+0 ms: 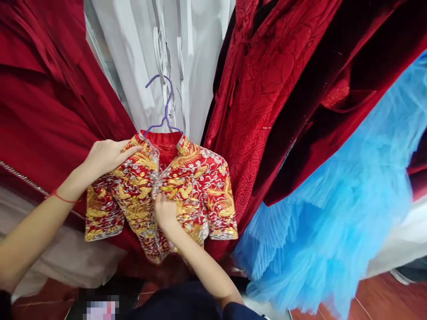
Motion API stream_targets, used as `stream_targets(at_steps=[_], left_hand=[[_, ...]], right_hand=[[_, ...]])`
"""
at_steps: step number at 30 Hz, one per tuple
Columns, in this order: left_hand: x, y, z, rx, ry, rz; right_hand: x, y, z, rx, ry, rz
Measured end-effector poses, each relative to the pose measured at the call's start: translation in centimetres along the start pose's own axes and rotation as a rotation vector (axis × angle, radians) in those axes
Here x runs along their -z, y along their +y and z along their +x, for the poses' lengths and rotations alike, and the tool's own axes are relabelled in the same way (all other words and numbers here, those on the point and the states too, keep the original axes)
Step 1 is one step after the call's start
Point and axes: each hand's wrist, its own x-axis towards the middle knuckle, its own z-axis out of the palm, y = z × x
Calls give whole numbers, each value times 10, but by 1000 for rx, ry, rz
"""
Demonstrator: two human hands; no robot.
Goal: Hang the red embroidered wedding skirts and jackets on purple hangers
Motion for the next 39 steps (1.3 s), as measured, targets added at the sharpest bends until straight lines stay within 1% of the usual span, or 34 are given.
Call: stream_targets(at_steps=[2,3,4,5,7,8,9,10,11,12,13,14,15,16,17,19,21,23,25,28,31,34,36,39], left_hand=[[-4,-5,7,-38,-24,-59],[-5,-6,9,-57,-14,-97],[-7,-5,9,-75,28,-141],[-10,-3,8,-85,108,-188],[-16,9,-3,-80,353,-294],[-21,19,-12,-61,485,-349],[-28,31,-23,-34,594,-411],[-35,46,-36,-22,645,-481],[-45,63,-49,-4,647,-563],[-56,81,-62,15,604,-648],[-68,100,-73,57,534,-744],[-82,118,-82,118,467,-847],[-97,134,-89,183,405,-957],[-111,149,-93,251,354,-1062],[-126,162,-95,312,299,-1166],[-154,180,-95,405,152,-1371],[-179,193,-92,452,-13,-1567],[-199,201,-92,476,-129,-1693],[-217,209,-96,498,-176,-1734],[-234,218,-107,521,-196,-1741],[-242,217,-117,552,-226,-1748],[-242,208,-122,571,-284,-1740],[-239,201,-124,571,-337,-1735],[-233,190,-129,551,-421,-1733]], right_hand=[[4,30,-1,-48,-36,6],[9,47,-7,-57,-55,17],[15,63,-16,-50,-74,34],[24,79,-28,-26,-90,67],[43,109,-55,58,-133,178],[52,123,-68,96,-114,358],[60,137,-79,74,-22,494],[67,150,-88,19,120,577],[72,163,-94,-55,297,618],[77,177,-97,-140,489,615],[80,189,-97,-215,665,583],[82,202,-96,-269,804,536],[84,213,-93,-298,892,489],[85,224,-90,-304,923,450],[85,233,-86,-293,903,421],[84,244,-79,-272,793,394],[81,247,-73,-296,699,411],[76,242,-69,-348,694,430],[74,233,-66,-371,728,392],[82,220,-66,-345,757,183],[105,213,-75,-311,841,24],[136,205,-90,-265,995,-36],[156,193,-102,-237,1073,-82],[177,169,-123,-222,1118,-117]])
